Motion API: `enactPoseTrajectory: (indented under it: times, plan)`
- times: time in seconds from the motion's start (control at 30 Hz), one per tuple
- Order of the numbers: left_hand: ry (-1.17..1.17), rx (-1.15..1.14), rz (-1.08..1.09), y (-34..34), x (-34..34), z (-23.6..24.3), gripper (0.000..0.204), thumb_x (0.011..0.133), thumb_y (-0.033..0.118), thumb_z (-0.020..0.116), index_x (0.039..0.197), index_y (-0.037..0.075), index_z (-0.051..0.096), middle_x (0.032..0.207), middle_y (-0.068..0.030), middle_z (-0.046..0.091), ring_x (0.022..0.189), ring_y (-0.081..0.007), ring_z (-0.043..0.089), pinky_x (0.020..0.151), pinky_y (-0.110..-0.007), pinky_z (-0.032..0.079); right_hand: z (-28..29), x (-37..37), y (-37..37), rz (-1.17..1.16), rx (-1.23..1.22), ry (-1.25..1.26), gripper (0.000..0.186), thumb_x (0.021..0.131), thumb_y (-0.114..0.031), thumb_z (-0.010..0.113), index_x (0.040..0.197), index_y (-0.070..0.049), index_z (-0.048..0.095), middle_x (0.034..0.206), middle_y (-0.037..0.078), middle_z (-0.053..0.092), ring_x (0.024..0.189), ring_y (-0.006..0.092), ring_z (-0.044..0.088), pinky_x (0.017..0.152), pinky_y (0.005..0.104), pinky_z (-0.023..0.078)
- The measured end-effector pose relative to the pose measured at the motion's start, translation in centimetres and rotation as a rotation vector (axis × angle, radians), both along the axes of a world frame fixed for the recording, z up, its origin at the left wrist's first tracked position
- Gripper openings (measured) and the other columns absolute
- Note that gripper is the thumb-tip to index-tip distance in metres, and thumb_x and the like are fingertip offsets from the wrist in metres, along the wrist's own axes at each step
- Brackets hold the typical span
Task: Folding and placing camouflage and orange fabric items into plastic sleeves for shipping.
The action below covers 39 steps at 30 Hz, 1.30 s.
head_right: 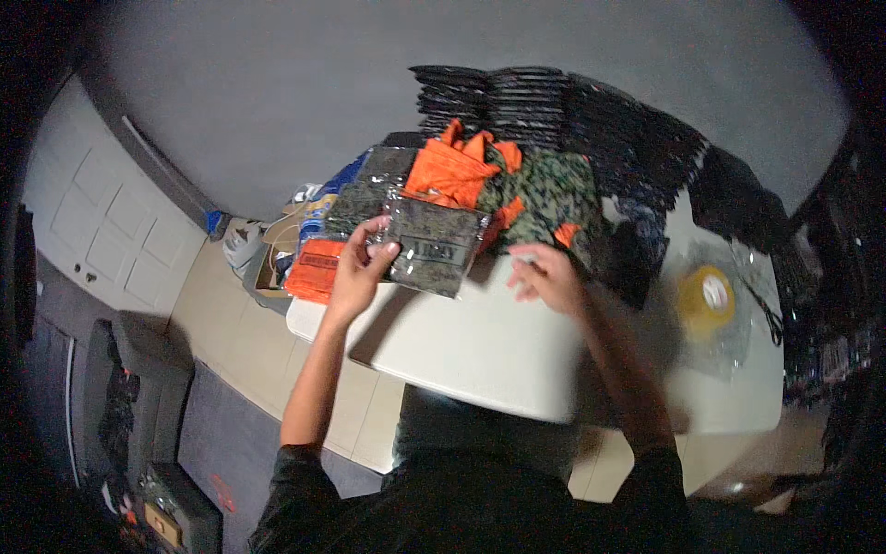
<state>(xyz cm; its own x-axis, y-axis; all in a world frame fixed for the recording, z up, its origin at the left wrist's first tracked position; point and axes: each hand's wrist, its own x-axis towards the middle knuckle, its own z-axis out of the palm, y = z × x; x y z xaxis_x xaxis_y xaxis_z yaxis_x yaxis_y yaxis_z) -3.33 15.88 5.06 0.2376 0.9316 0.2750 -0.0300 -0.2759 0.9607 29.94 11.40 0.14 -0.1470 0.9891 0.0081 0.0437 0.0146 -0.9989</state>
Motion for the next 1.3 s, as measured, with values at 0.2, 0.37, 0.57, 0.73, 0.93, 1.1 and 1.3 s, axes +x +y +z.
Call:
enactPoseTrajectory:
  times: [0.2, 0.37, 0.57, 0.73, 0.93, 1.1, 1.3]
  plan:
    - [-0.003, -0.174, 0.22, 11.7, -8.0, 2.7, 0.044, 0.101, 0.022, 0.07, 0.14, 0.009, 0.054, 0.124, -0.0061, 0.066, 0.112, -0.0169, 0.064, 0.086, -0.039, 0.058, -3.1, -0.2, -1.4, -0.086, 0.151, -0.222, 0.021, 0.103, -0.012, 0.063, 0.118, 0.004, 0.062, 0.077, 0.008, 0.068, 0.058, 0.0096, 0.06, 0.051, 0.0259, 0.048]
    - [-0.012, -0.3, 0.211, 23.1, -12.4, 0.9, 0.041, 0.102, 0.024, 0.068, 0.138, 0.012, 0.052, 0.116, -0.0052, 0.069, 0.105, -0.0194, 0.068, 0.077, -0.041, 0.061, -2.5, -0.8, -1.4, -0.068, 0.172, -0.262, 0.017, 0.102, -0.008, 0.062, 0.114, 0.005, 0.064, 0.075, 0.007, 0.066, 0.059, 0.009, 0.06, 0.05, 0.025, 0.047]
    - [-0.037, -0.418, 0.083, 30.3, -10.6, -1.7, 0.04, 0.103, 0.024, 0.067, 0.137, 0.01, 0.052, 0.117, -0.0041, 0.068, 0.106, -0.0182, 0.065, 0.077, -0.042, 0.061, -1.4, -0.8, -1.5, -0.065, 0.066, -0.268, 0.017, 0.101, -0.005, 0.063, 0.116, 0.002, 0.064, 0.076, 0.006, 0.066, 0.066, 0.009, 0.065, 0.055, 0.0244, 0.05]
    - [0.609, -0.278, 0.262, 32.2, -6.9, -2.3, 0.039, 0.095, 0.03, 0.071, 0.125, 0.006, 0.065, 0.123, -0.0149, 0.071, 0.11, -0.031, 0.07, 0.087, -0.048, 0.059, -2.1, -0.6, -1.4, -0.11, 0.127, -0.266, 0.018, 0.1, -0.003, 0.062, 0.117, 0.0, 0.064, 0.077, 0.006, 0.067, 0.068, 0.0108, 0.067, 0.06, 0.0259, 0.051]
    - [1.516, 0.03, 0.401, 31.6, -4.2, 1.6, 0.053, 0.087, 0.044, 0.069, 0.121, 0.003, 0.072, 0.129, -0.025, 0.068, 0.117, -0.0399, 0.068, 0.099, -0.045, 0.056, -1.9, -0.7, -1.7, -0.091, 0.091, -0.249, 0.019, 0.099, -0.004, 0.064, 0.117, -0.001, 0.066, 0.076, 0.006, 0.068, 0.068, 0.0105, 0.067, 0.063, 0.0261, 0.05]
    - [1.452, -0.088, 0.298, 32.7, 1.7, 1.8, 0.086, 0.088, 0.073, 0.059, 0.14, 0.005, 0.063, 0.149, -0.0228, 0.055, 0.14, -0.0419, 0.051, 0.114, -0.054, 0.043, -2.1, -0.7, -1.9, -0.12, 0.031, -0.234, 0.019, 0.099, -0.007, 0.064, 0.117, -0.002, 0.067, 0.076, 0.005, 0.068, 0.066, 0.0084, 0.061, 0.063, 0.0269, 0.048]
    - [1.486, -0.513, 0.455, 32.3, 3.7, -2.1, 0.12, 0.082, 0.096, 0.034, 0.168, 0.017, 0.006, 0.175, -0.0104, -0.002, 0.156, -0.0532, 0.003, 0.118, -0.077, 0.008, -2.7, -0.6, -1.8, -0.075, 0.079, -0.205, 0.019, 0.099, -0.006, 0.064, 0.117, -0.003, 0.067, 0.072, 0.003, 0.064, 0.064, 0.0082, 0.058, 0.062, 0.0275, 0.047]
